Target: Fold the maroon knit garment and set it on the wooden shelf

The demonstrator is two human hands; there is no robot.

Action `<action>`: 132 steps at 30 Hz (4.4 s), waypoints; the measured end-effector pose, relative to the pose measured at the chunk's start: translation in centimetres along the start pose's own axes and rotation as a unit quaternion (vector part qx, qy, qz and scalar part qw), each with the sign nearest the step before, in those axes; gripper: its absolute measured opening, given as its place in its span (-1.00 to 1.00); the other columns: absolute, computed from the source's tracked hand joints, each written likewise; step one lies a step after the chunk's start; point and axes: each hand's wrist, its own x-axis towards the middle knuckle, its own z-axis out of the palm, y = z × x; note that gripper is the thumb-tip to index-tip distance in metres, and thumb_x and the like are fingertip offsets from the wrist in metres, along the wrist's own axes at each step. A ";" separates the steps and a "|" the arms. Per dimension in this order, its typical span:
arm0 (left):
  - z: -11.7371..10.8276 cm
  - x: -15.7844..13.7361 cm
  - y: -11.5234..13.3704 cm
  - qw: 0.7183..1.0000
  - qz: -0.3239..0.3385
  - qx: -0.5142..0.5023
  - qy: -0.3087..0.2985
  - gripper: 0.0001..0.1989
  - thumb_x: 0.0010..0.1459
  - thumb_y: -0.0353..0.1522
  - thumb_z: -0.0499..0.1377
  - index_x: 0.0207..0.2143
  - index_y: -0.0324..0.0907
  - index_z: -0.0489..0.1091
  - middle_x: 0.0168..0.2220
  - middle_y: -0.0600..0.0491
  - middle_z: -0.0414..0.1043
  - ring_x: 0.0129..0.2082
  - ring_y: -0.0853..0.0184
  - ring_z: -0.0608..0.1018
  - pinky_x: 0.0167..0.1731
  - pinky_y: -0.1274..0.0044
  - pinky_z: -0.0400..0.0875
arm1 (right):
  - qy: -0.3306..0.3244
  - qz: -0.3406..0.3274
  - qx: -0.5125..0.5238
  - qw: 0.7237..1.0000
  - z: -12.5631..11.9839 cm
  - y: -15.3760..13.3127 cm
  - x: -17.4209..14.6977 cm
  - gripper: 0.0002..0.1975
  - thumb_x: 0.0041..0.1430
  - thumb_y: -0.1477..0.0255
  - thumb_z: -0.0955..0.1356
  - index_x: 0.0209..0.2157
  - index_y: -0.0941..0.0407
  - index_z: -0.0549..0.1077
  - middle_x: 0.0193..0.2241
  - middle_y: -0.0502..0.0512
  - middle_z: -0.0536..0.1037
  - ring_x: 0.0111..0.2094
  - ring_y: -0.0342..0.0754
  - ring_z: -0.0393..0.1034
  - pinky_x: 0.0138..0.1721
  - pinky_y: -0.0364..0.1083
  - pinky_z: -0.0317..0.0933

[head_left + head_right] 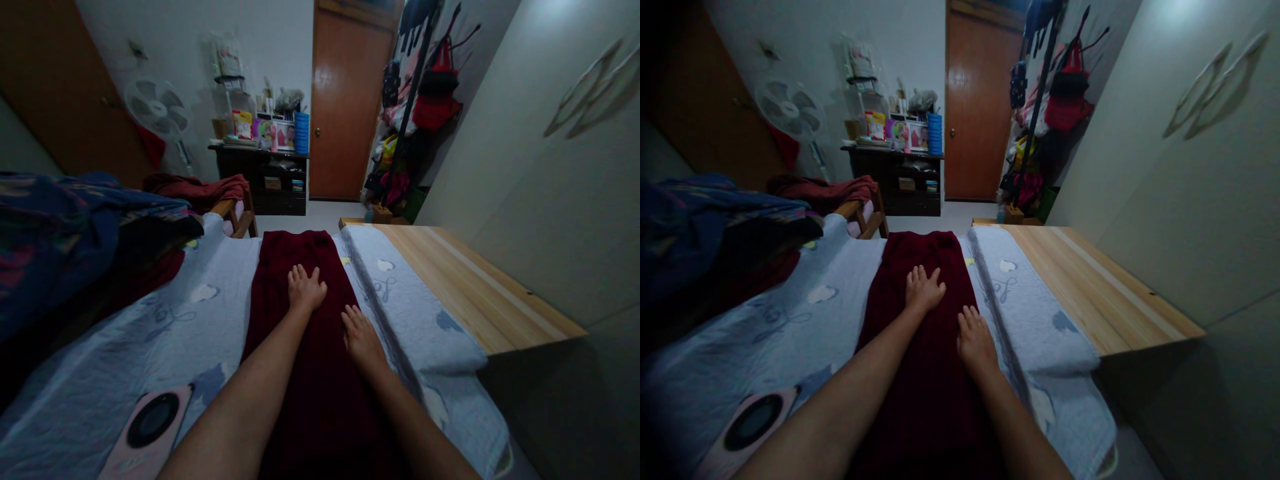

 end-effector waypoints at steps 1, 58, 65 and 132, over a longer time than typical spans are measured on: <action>0.0 0.0 0.0 1.000 -0.001 0.002 -0.001 -0.41 0.20 -0.16 0.00 0.26 -0.10 0.15 0.30 -0.17 0.07 0.30 -0.04 0.06 0.21 0.18 -0.16 | 0.003 -0.004 0.002 1.000 -0.1 -0.1 -0.9 -0.47 0.16 0.59 0.17 0.19 0.24 0.27 0.26 0.21 0.19 0.29 0.07 -0.02 0.25 0.06 -0.03; -4.2 -22.9 -1.1 0.979 0.164 -0.084 -0.085 -0.46 0.25 -0.13 0.01 0.25 -0.01 0.12 0.37 -0.09 -0.15 0.35 0.13 -0.06 0.26 0.21 -0.10 | 0.019 -0.033 0.117 0.992 -3.5 -1.4 -12.0 -0.54 0.28 0.33 0.22 0.15 0.25 0.29 0.14 0.30 0.36 0.21 0.15 0.15 0.20 0.16 0.03; -4.2 -22.9 -1.2 0.978 0.156 -0.095 -0.098 -0.45 0.25 -0.12 0.00 0.26 0.02 0.09 0.39 -0.04 -0.21 0.36 0.13 -0.09 0.27 0.21 -0.12 | 0.043 -0.001 0.209 0.977 -5.7 0.3 -10.7 -0.72 0.18 0.55 0.20 -0.15 0.18 0.47 -0.19 0.18 0.54 -0.15 -0.03 0.42 -0.03 -0.05 0.26; -3.8 -22.9 -1.7 0.978 0.150 -0.097 -0.105 -0.40 0.27 -0.28 -0.10 0.32 -0.22 -0.09 0.38 -0.08 -0.20 0.36 0.24 -0.12 0.29 0.28 -0.16 | -0.007 -0.079 0.144 0.986 -3.7 -5.4 -11.2 -0.51 0.34 0.36 0.12 0.25 0.22 0.15 0.27 0.29 0.15 0.29 0.07 -0.02 0.22 0.15 0.01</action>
